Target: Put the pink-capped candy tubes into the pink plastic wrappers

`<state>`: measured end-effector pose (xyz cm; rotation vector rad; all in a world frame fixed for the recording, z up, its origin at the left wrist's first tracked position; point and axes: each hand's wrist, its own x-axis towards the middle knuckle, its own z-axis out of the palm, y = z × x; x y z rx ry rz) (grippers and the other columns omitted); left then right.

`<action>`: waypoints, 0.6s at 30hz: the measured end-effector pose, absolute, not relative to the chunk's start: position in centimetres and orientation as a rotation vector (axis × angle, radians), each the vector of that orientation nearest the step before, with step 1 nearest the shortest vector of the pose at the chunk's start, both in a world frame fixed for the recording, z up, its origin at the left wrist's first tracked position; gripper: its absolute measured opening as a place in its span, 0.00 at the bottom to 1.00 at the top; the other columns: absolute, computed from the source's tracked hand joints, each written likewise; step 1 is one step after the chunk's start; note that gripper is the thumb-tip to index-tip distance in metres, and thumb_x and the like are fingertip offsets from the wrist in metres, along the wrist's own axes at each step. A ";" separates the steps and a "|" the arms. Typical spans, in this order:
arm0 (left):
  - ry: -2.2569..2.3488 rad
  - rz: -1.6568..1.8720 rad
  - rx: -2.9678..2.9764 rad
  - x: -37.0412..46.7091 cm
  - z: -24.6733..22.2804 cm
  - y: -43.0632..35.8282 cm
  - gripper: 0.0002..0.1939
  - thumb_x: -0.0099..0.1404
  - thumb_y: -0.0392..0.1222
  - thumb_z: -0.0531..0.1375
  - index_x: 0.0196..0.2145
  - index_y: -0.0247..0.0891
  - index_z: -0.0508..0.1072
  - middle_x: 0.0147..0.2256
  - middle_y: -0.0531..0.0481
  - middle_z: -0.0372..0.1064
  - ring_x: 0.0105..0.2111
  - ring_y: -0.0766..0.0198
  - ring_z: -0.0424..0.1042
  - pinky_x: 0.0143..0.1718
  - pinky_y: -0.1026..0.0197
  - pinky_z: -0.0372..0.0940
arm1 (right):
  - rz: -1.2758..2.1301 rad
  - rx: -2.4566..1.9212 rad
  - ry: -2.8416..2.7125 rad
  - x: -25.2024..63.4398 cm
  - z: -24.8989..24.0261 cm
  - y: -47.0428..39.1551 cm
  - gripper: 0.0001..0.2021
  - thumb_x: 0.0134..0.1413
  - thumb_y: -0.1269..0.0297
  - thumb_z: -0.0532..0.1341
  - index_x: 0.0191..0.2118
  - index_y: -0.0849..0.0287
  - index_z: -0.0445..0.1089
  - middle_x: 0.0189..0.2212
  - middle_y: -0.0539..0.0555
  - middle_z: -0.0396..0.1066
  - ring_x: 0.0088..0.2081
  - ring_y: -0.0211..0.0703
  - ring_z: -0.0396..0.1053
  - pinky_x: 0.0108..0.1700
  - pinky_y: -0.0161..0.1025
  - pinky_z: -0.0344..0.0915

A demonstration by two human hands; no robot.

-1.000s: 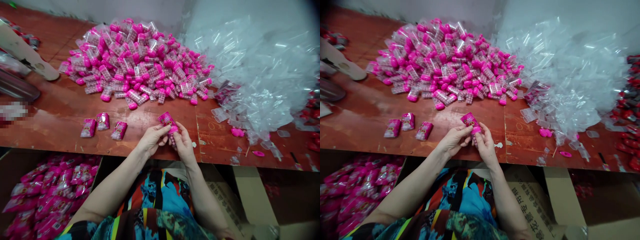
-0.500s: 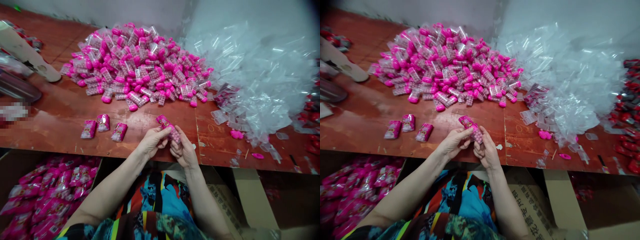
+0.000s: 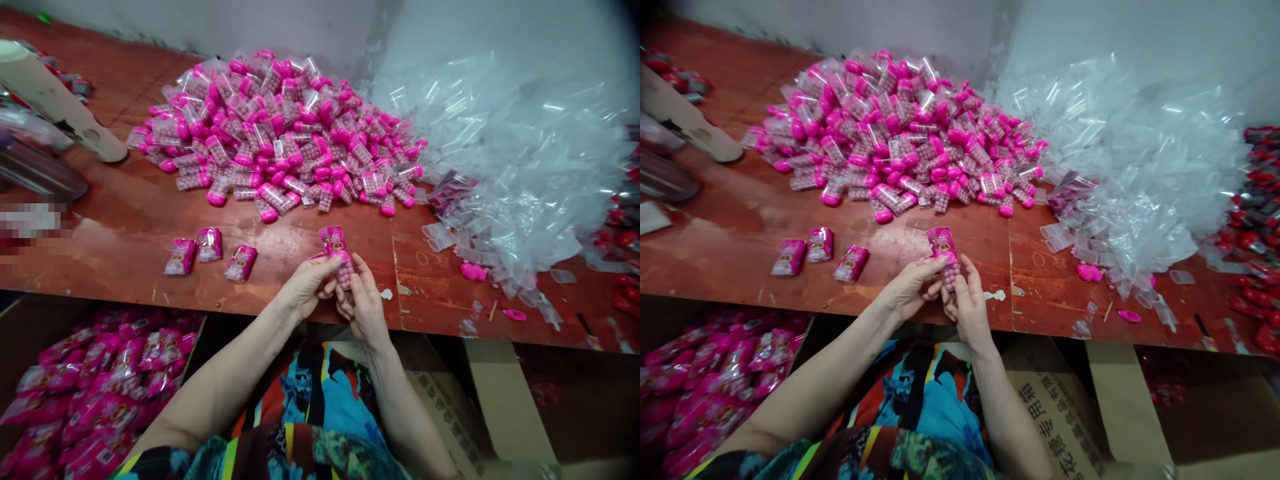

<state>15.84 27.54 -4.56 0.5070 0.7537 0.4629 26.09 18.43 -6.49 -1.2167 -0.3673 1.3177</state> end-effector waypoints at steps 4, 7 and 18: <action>0.824 0.471 0.546 16.1 -4.4 27.0 0.22 0.61 0.53 0.71 0.22 0.34 0.72 0.14 0.52 0.61 0.14 0.71 0.59 0.17 0.69 0.44 | 1.006 -1.470 -0.631 25.8 -7.7 17.6 0.26 0.71 0.51 0.61 0.69 0.47 0.58 0.30 0.46 0.69 0.30 0.40 0.67 0.33 0.37 0.68; 0.901 0.508 0.537 16.2 -4.5 26.5 0.23 0.59 0.54 0.73 0.21 0.35 0.71 0.14 0.52 0.61 0.14 0.72 0.57 0.17 0.68 0.43 | 0.924 -1.543 -0.743 25.6 -8.0 17.3 0.26 0.72 0.51 0.60 0.69 0.48 0.58 0.33 0.49 0.72 0.34 0.43 0.71 0.39 0.41 0.71; 0.769 0.440 0.594 15.7 -4.8 26.8 0.21 0.63 0.55 0.70 0.26 0.33 0.74 0.17 0.50 0.65 0.15 0.73 0.58 0.18 0.68 0.44 | 0.990 -1.517 -0.698 26.0 -7.6 16.8 0.24 0.73 0.53 0.59 0.69 0.47 0.58 0.31 0.47 0.69 0.32 0.40 0.68 0.35 0.37 0.68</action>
